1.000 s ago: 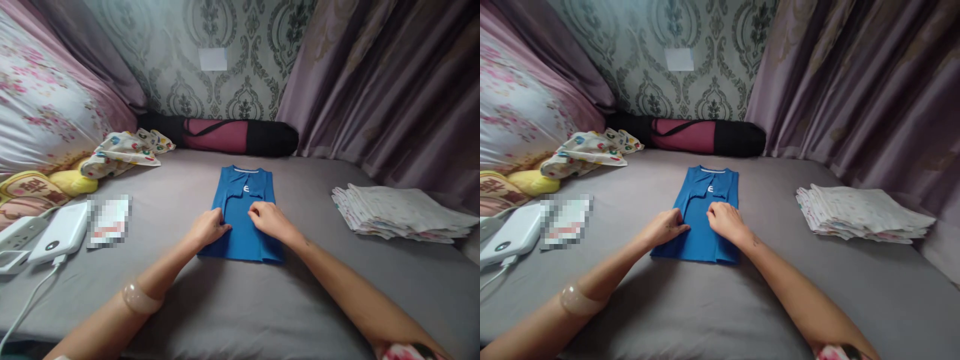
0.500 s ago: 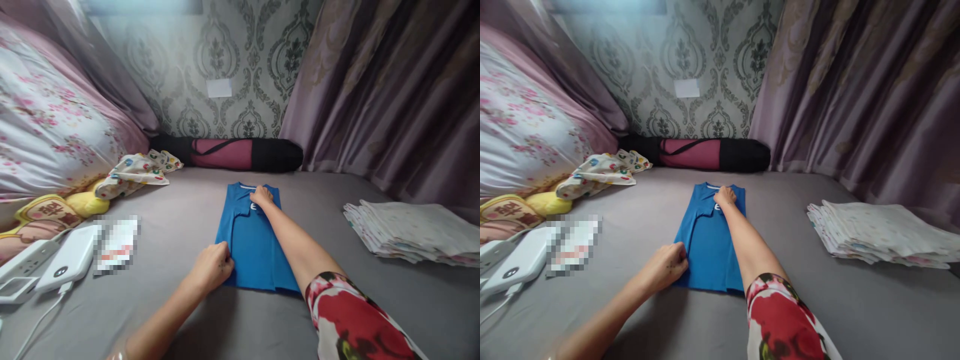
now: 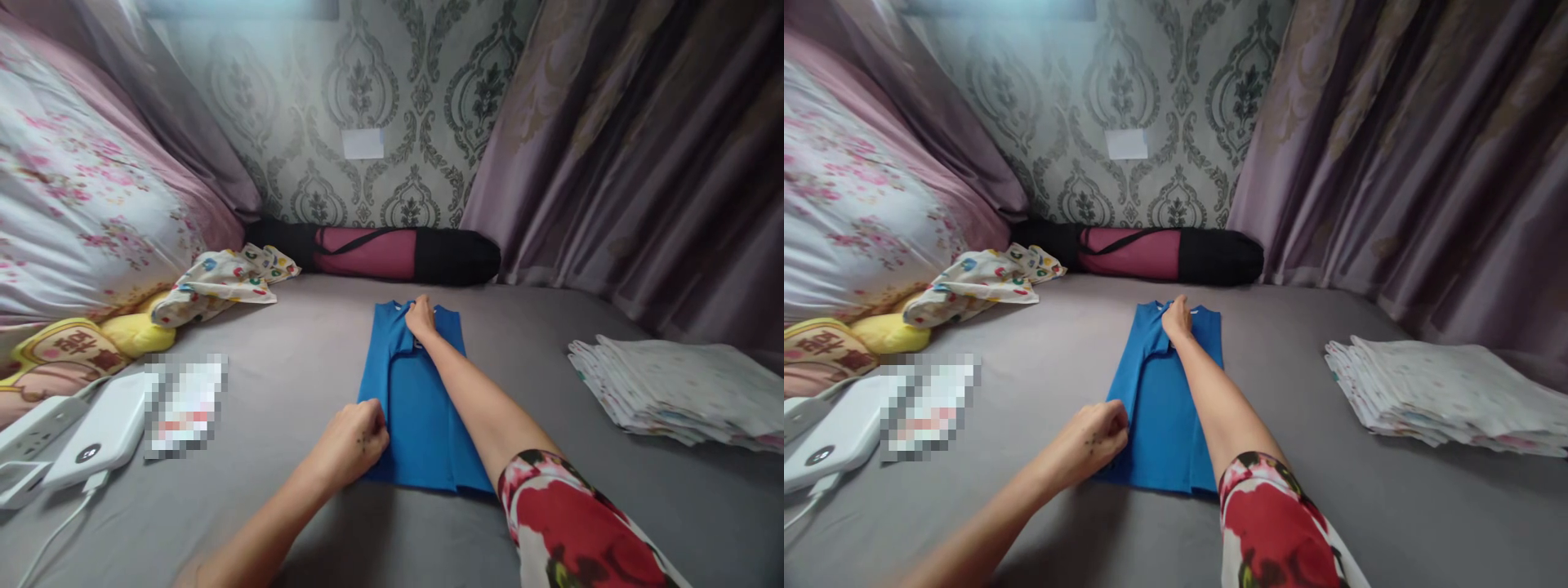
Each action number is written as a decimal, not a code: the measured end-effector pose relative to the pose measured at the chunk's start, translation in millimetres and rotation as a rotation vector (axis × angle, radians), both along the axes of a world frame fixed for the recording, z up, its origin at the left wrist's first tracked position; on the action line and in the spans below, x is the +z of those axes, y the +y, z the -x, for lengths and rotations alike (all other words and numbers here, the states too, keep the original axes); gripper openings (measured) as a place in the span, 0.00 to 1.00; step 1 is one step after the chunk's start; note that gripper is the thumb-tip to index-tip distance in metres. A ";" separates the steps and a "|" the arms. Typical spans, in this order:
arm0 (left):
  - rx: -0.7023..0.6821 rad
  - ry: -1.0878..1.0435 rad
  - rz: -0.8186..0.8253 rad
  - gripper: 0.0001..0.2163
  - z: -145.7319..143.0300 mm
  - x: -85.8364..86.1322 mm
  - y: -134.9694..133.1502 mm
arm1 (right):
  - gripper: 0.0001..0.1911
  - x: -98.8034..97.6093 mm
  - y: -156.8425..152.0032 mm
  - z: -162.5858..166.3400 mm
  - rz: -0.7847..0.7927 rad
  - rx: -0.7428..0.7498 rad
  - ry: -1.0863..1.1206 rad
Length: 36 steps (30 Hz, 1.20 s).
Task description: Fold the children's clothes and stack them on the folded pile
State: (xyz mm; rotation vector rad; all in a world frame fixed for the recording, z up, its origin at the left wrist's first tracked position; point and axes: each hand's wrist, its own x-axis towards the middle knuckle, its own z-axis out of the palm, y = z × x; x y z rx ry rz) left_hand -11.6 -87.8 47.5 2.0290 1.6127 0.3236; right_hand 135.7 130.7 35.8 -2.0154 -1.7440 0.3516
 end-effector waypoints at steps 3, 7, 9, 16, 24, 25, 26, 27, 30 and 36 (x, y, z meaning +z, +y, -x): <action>0.007 -0.017 0.039 0.04 -1.3 -5.1 2.1 | 0.18 -3.2 -1.4 1.4 0.007 0.016 -0.031; -0.004 -0.037 0.040 0.14 -1.2 -10.5 4.3 | 0.19 -5.6 -5.2 3.4 0.033 0.044 -0.225; -0.010 -0.026 0.019 0.16 0.2 -12.6 4.5 | 0.20 -5.4 -6.6 5.6 0.042 0.031 -0.264; -0.109 -0.051 -0.399 0.12 12.0 -23.8 5.6 | 0.22 -3.0 -5.2 22.9 -0.160 0.275 -0.362; -0.219 0.116 -0.463 0.22 13.5 -39.0 4.7 | 0.16 -11.0 29.3 43.2 -0.019 0.300 -0.257; -0.208 0.164 -0.408 0.25 12.7 -37.8 4.3 | 0.16 -12.7 33.8 44.2 -0.011 0.294 -0.255; -0.201 0.204 -0.356 0.27 12.2 -36.2 3.9 | 0.15 -14.5 37.9 45.1 -0.004 0.287 -0.254; -0.196 0.234 -0.310 0.29 12.0 -34.5 3.6 | 0.14 -16.3 41.5 46.0 0.000 0.280 -0.253; -0.184 0.278 -0.231 0.32 13.6 -32.1 2.8 | 0.12 -21.5 49.1 49.1 -0.004 0.260 -0.252; -0.182 0.278 -0.259 0.30 19.4 -38.6 -1.2 | 0.16 -34.9 48.8 58.6 -0.060 0.219 -0.258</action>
